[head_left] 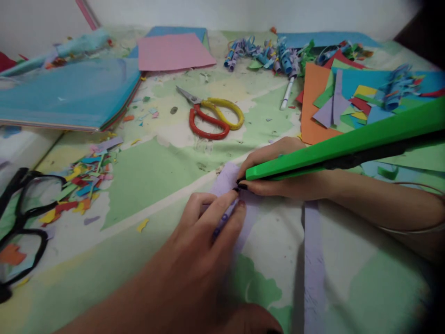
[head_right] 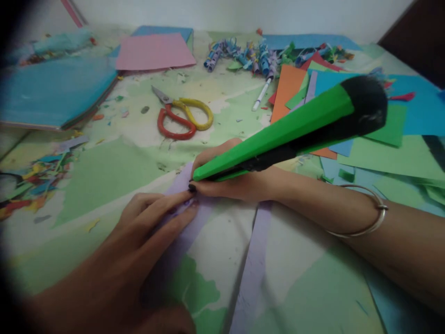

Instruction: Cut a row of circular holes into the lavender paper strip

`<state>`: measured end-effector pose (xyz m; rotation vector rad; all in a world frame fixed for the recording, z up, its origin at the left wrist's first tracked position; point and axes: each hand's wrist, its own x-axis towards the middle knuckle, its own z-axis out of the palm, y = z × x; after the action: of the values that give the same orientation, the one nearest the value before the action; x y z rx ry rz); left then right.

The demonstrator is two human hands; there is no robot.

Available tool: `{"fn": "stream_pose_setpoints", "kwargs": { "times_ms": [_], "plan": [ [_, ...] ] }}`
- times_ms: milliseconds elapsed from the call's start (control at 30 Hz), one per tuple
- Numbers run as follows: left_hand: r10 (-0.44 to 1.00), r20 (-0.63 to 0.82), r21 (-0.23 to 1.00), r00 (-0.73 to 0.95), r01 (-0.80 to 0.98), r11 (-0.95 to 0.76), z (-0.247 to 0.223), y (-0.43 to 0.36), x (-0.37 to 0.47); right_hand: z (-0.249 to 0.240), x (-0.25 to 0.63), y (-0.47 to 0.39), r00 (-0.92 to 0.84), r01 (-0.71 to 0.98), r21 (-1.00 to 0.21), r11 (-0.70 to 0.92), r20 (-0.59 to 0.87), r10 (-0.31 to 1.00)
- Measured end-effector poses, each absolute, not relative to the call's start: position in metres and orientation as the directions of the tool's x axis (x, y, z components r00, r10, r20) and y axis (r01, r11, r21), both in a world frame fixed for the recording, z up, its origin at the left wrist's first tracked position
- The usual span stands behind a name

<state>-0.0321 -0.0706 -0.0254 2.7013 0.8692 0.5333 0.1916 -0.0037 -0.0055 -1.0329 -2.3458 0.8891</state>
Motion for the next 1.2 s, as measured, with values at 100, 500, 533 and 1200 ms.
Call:
{"fn": "stream_pose_setpoints", "kwargs": {
  "times_ms": [100,500,533,1200],
  "plan": [
    [0.552,0.235,0.357,0.800,0.458,-0.814,-0.023,-0.069,-0.035,-0.006,0.193,-0.003,-0.631,0.495,-0.708,0.503,0.105,0.769],
    [0.359,0.110,0.312,0.927,0.311,-0.898,-0.015,-0.055,-0.049,-0.008,0.193,0.000,-0.621,0.520,-0.658,0.544,0.147,0.770],
    [0.343,0.110,0.299,0.933,0.298,-0.907,-0.014,-0.057,-0.047,-0.007,0.193,0.000,-0.623,0.521,-0.660,0.542,0.141,0.770],
    [0.274,0.447,-0.183,0.851,0.387,-0.904,-0.022,-0.050,-0.022,-0.007,0.197,0.007,-0.659,0.440,-0.822,0.361,-0.023,0.751]
  ]
}}
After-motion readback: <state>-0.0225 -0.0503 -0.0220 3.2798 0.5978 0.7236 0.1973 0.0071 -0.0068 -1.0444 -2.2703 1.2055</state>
